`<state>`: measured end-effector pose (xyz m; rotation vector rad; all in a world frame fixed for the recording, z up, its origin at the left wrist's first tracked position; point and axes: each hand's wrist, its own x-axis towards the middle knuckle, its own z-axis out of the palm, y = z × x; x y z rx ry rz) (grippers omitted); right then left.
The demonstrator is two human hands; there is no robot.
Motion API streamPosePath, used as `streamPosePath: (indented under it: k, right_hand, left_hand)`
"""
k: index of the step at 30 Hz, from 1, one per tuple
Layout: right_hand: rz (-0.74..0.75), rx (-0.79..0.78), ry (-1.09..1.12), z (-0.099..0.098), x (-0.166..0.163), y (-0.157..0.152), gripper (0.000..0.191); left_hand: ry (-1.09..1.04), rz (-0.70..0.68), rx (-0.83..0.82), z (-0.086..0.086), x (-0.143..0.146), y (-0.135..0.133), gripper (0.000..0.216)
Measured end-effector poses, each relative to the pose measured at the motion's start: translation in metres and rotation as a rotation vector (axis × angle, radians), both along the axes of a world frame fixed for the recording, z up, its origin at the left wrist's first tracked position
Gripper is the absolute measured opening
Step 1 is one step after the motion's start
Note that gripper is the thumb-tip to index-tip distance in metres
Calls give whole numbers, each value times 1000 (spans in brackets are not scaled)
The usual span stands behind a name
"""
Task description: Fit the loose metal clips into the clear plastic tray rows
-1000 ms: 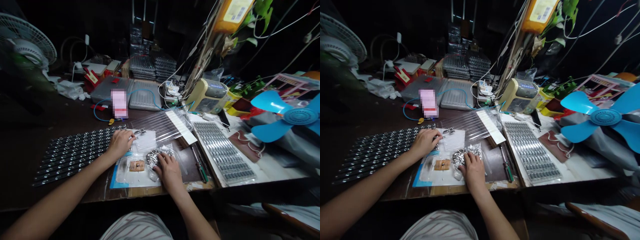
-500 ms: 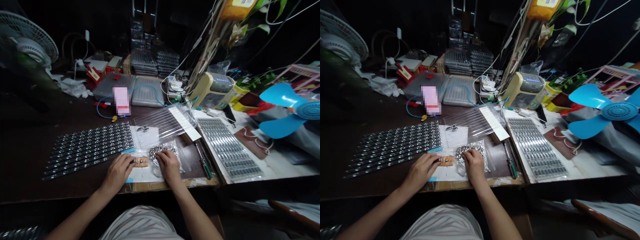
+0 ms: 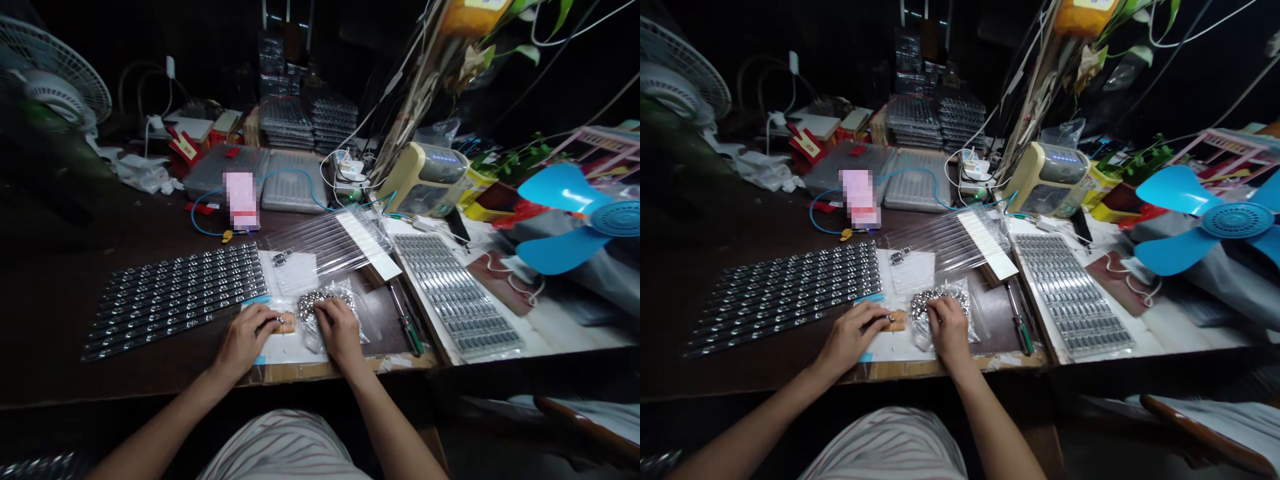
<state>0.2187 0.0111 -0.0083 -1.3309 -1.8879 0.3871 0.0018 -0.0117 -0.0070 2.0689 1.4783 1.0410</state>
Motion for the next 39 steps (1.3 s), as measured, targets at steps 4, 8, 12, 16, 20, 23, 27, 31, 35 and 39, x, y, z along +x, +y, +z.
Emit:
streamPosePath:
  k: [4,8,12,16,20,23,27,31,35,39]
  right_hand:
    - [3,-11,27,1,0,1,12]
    - [41,-26,41,0,0,2,14]
    - [47,-13,48,1,1,1,17]
    - [20,5,34,9,-5,-1,11]
    - [39,-35,-76,17,-26,-4,9]
    - [103,-26,-162,18,-42,-4,7]
    - [108,-17,-202,14,-52,-4,3]
    - [127,-14,-240,10,-54,-5,5]
    - [129,-3,-277,12,-47,-5,12]
    - [33,29,-384,16,-26,-1,25]
  left_hand:
    - [41,-8,14,0,1,0,13]
    - [102,-13,62,0,2,1,12]
    - [121,-15,83,-2,2,1,11]
    - [102,-21,77,-2,3,1,12]
    - [-29,53,39,1,1,3,13]
    - [-115,136,23,1,-2,5,11]
    - [-138,153,12,2,-3,6,11]
    - [-129,148,-4,1,-1,6,12]
    - [-109,143,-21,1,-1,6,12]
    - [-110,153,-66,6,-3,8,13]
